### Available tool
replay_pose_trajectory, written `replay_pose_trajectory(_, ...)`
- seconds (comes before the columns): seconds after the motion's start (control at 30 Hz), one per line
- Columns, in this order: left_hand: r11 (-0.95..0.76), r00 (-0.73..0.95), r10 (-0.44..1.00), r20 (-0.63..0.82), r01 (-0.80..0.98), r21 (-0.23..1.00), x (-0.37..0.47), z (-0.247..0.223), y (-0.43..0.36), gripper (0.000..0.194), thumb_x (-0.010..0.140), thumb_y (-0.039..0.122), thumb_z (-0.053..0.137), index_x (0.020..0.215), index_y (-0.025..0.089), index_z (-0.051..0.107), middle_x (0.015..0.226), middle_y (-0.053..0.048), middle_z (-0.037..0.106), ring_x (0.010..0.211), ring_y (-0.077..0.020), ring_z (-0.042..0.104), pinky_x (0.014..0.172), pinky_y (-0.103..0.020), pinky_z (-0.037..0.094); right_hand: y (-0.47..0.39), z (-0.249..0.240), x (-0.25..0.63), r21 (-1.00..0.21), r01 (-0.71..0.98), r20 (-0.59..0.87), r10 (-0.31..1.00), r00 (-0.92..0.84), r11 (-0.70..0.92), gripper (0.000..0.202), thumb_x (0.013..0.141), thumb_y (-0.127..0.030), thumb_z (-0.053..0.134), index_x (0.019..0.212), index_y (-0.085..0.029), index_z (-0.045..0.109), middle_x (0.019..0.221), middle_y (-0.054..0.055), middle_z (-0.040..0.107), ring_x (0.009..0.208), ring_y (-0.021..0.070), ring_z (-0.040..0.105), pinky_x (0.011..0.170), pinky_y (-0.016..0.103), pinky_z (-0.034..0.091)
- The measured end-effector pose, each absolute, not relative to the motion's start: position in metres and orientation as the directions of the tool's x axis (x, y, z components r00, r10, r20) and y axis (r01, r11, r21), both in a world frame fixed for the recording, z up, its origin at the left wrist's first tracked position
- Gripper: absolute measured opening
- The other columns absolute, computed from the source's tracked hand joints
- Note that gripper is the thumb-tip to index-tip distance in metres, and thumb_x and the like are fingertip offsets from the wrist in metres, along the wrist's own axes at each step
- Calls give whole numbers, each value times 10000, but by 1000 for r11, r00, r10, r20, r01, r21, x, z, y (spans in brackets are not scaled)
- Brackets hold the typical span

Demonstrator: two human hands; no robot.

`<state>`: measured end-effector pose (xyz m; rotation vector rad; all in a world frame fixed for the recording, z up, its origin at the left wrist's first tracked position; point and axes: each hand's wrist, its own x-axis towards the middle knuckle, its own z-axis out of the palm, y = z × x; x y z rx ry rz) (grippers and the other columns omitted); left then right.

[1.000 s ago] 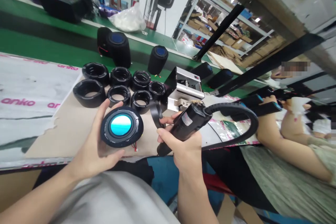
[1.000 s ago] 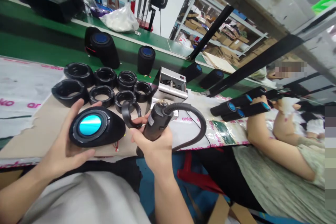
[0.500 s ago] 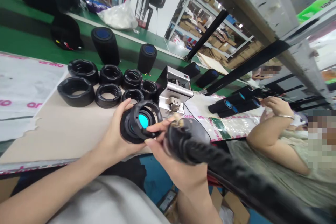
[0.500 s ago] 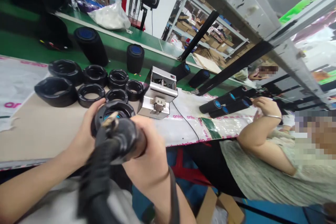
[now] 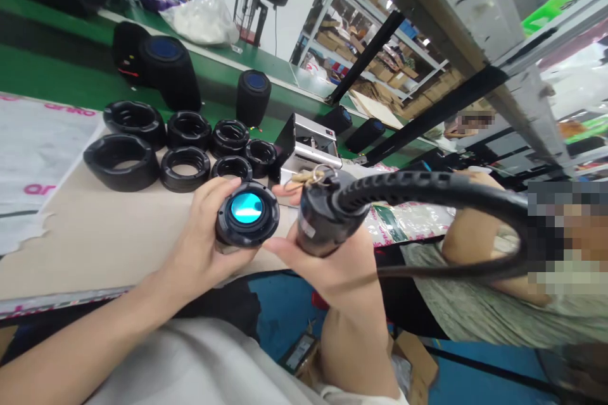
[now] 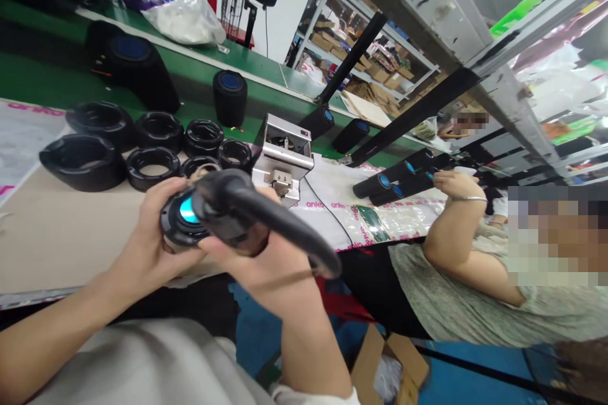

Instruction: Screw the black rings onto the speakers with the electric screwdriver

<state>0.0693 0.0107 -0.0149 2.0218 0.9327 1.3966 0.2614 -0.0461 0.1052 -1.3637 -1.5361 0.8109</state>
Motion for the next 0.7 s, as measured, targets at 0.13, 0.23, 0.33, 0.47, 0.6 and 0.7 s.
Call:
replay_pose_trajectory(0.13,-710,287,702,652,211,672,67,-8,14,925,911,277,823,1693,362,336,1586,-143,486,1506,-393,514,1243,-604,507,-21,108,282,-935,315,131,984,-125,164,652,709,-323,1051,1288,-275,755,1245,33,784,1187,295,768,1002,453,714)
replay_pose_trajectory(0.23,-684,281,727,627,203,701,65,-10,14,950,904,293,838,1701,403,332,1587,-127,489,1502,-401,522,1255,-629,492,-6,103,286,-949,291,64,977,-203,123,759,618,-322,1099,1300,-269,769,1265,36,790,1249,304,752,1077,462,691)
replay_pose_trajectory(0.33,-667,276,742,612,203,717,64,-13,13,980,910,328,847,1715,452,302,1622,-106,475,1524,-404,511,1302,-643,446,0,96,288,-954,277,42,964,-264,118,797,628,-321,1097,1345,-286,750,1391,40,752,1363,312,699,1213,505,611)
replay_pose_trajectory(0.47,-623,256,772,581,127,772,65,-17,14,1171,873,370,923,1765,463,172,1602,-104,498,1471,-368,584,1273,-592,498,-2,91,288,-950,289,18,942,-334,121,752,742,-339,1037,1411,-261,702,1414,61,726,1365,307,693,1252,535,572)
replay_pose_trajectory(0.6,-581,231,800,554,64,812,68,-18,19,1346,753,488,1025,1771,429,146,1599,-127,553,1434,-355,651,1237,-547,548,-6,93,285,-957,267,31,955,-295,114,645,754,-276,1024,1327,-276,727,1427,39,719,1366,286,692,1195,480,624)
replay_pose_trajectory(0.7,-472,264,860,437,84,878,67,-15,21,1276,735,499,1031,1738,368,253,1622,-143,570,1486,-377,624,1232,-547,561,-9,94,281,-984,98,131,974,-187,151,610,663,-279,1073,1174,-260,739,1344,38,756,1337,294,713,1148,484,655)
